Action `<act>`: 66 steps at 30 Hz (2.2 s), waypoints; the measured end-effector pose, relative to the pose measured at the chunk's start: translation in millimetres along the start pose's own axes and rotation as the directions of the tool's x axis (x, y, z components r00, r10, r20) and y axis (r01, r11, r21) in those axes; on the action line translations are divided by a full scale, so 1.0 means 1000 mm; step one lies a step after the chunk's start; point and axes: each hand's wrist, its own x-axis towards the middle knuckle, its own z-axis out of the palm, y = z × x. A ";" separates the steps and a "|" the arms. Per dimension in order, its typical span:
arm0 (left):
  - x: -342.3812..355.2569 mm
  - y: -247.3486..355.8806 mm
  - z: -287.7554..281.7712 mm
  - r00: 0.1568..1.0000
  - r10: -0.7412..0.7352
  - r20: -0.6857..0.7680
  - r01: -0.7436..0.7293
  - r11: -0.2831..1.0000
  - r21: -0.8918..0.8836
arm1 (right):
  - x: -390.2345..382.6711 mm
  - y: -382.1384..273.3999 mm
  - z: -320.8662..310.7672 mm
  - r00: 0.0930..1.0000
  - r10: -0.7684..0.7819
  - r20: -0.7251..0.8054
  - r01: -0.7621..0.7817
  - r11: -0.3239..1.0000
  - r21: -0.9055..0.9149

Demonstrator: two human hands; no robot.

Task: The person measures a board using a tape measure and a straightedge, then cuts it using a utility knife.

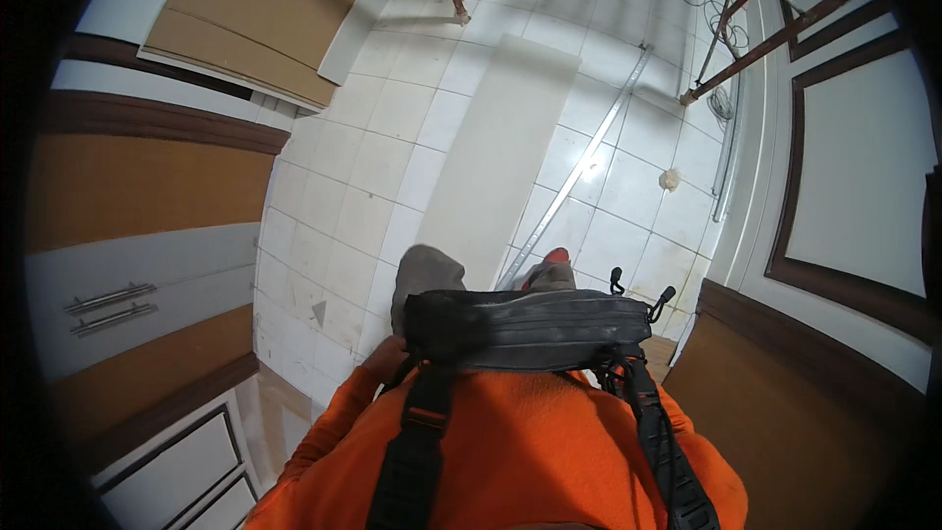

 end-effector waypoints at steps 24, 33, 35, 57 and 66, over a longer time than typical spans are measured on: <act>0.388 0.120 -0.611 0.616 -0.537 0.577 0.657 0.754 0.001 | 0.109 -0.409 0.427 0.978 -0.028 -0.205 0.149 0.784 0.603; 0.691 0.052 -0.654 0.943 -0.329 0.041 0.111 0.432 0.895 | 0.468 -0.382 0.402 0.711 0.321 -0.626 -0.316 0.941 0.124; 0.800 0.047 -0.576 0.996 0.000 0.092 -0.092 -0.029 0.995 | 0.534 -0.303 0.378 0.577 0.299 -0.760 -0.378 0.923 0.076; 1.073 -0.067 -0.552 0.575 0.793 0.201 -0.308 -0.017 0.951 | 0.717 -0.196 0.379 0.450 0.161 -0.878 -0.192 0.978 0.081; 1.122 0.053 -0.303 0.827 0.278 0.488 -0.279 0.958 -0.071 | 0.655 -0.316 0.560 0.536 0.069 -0.841 0.207 0.955 0.210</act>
